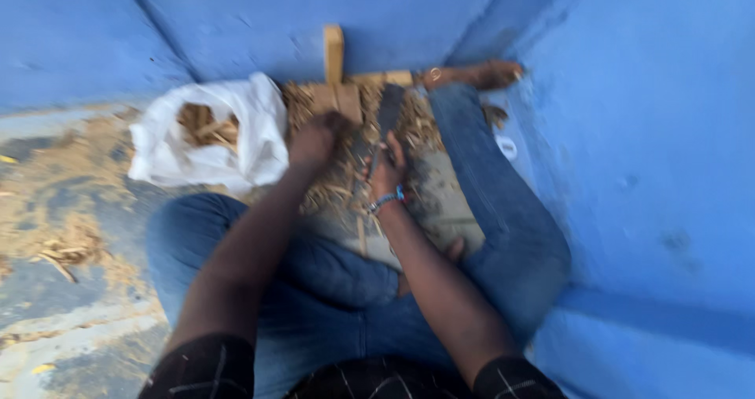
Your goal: The person is shaving a wooden stick with a metal tool. They repeatedly scrape the blade against the wood to produce thin shavings and then place the stick into a plastic bag.
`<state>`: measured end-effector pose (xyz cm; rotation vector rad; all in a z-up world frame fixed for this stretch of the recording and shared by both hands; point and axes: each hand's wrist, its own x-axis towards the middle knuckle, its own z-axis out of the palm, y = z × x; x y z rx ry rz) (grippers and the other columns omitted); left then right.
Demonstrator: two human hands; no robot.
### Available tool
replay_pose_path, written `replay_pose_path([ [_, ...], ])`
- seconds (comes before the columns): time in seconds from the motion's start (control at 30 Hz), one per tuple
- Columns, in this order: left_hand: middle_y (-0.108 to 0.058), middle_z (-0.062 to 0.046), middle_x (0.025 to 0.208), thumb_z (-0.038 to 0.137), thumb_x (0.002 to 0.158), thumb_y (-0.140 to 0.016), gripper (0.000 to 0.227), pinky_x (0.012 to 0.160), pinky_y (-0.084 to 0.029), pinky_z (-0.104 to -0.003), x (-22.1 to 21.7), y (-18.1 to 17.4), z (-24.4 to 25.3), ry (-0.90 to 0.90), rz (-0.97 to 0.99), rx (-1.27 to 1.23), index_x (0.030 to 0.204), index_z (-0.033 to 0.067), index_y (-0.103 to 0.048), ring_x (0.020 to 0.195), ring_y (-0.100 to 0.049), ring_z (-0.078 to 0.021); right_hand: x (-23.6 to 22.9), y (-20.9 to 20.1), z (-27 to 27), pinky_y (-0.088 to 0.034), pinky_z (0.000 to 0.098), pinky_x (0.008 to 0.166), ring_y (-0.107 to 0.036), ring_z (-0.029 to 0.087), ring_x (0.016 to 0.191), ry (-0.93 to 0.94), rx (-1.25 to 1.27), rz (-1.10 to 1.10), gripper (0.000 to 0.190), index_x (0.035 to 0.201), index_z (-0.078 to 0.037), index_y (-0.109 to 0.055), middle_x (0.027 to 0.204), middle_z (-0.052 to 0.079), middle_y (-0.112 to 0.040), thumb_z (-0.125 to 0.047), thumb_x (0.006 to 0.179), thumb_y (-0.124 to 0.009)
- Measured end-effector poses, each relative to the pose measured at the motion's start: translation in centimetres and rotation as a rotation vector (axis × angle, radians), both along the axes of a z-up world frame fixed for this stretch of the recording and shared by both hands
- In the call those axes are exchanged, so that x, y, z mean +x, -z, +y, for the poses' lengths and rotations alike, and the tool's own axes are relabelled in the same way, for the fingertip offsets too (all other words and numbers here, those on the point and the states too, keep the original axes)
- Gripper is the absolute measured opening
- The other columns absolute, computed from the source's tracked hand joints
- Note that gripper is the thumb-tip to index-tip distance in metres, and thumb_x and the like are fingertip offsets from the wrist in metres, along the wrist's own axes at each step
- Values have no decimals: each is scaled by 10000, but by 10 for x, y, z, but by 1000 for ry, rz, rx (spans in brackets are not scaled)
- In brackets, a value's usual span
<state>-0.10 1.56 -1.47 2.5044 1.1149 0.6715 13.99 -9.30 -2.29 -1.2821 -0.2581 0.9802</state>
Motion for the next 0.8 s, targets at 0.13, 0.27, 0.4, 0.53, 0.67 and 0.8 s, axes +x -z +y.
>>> replay_pose_path([
  [0.13, -677, -115, 1218, 154, 951, -568, 257, 1017, -488, -461, 0, 3, 17, -54, -28, 13, 1165, 130, -709, 1166, -612, -336, 2, -3, -6, -452, 294, 392, -528, 134, 470, -37, -80, -82, 422, 1457, -244, -541, 730, 51, -619, -229, 1035, -562],
  [0.27, -711, -69, 1114, 144, 870, -620, 245, 958, -485, -465, -4, 6, 18, -134, 56, 247, 1090, 128, -727, 1142, -623, -302, -6, -7, -3, -443, 277, 396, -549, 117, 481, -74, -63, -79, 439, 1474, -232, -540, 735, 43, -615, -206, 1036, -567],
  [0.4, -710, -61, 1118, 167, 855, -656, 235, 996, -471, -450, -3, 7, 12, -130, 7, 211, 1076, 128, -724, 1128, -620, -294, -13, -2, -5, -419, 272, 379, -516, 116, 454, -114, -53, -120, 428, 1466, -198, -554, 716, 58, -624, -186, 1039, -585],
  [0.53, -722, -51, 1102, 201, 742, -670, 302, 959, -453, -463, 1, 3, 12, -120, -101, 222, 1025, 115, -728, 1088, -625, -301, -17, 3, -7, -443, 273, 394, -541, 112, 472, -170, -72, -96, 439, 1474, -191, -551, 723, 53, -621, -166, 1036, -577],
  [0.67, -717, -21, 1177, 133, 878, -649, 249, 1016, -455, -451, 4, -2, 12, -149, -69, 180, 1112, 145, -730, 1159, -631, -278, -18, -1, -8, -436, 269, 397, -550, 116, 476, -207, -88, -97, 452, 1485, -173, -539, 727, 56, -634, -167, 1035, -576],
  [0.8, -634, -128, 1368, 147, 913, -636, 468, 1051, -437, -483, 2, -9, 2, -151, -119, 232, 1372, 62, -611, 1234, -588, -332, -21, -13, -12, -445, 267, 398, -555, 119, 473, -228, -114, -10, 463, 1484, -190, -525, 694, 51, -610, -181, 1022, -568],
])
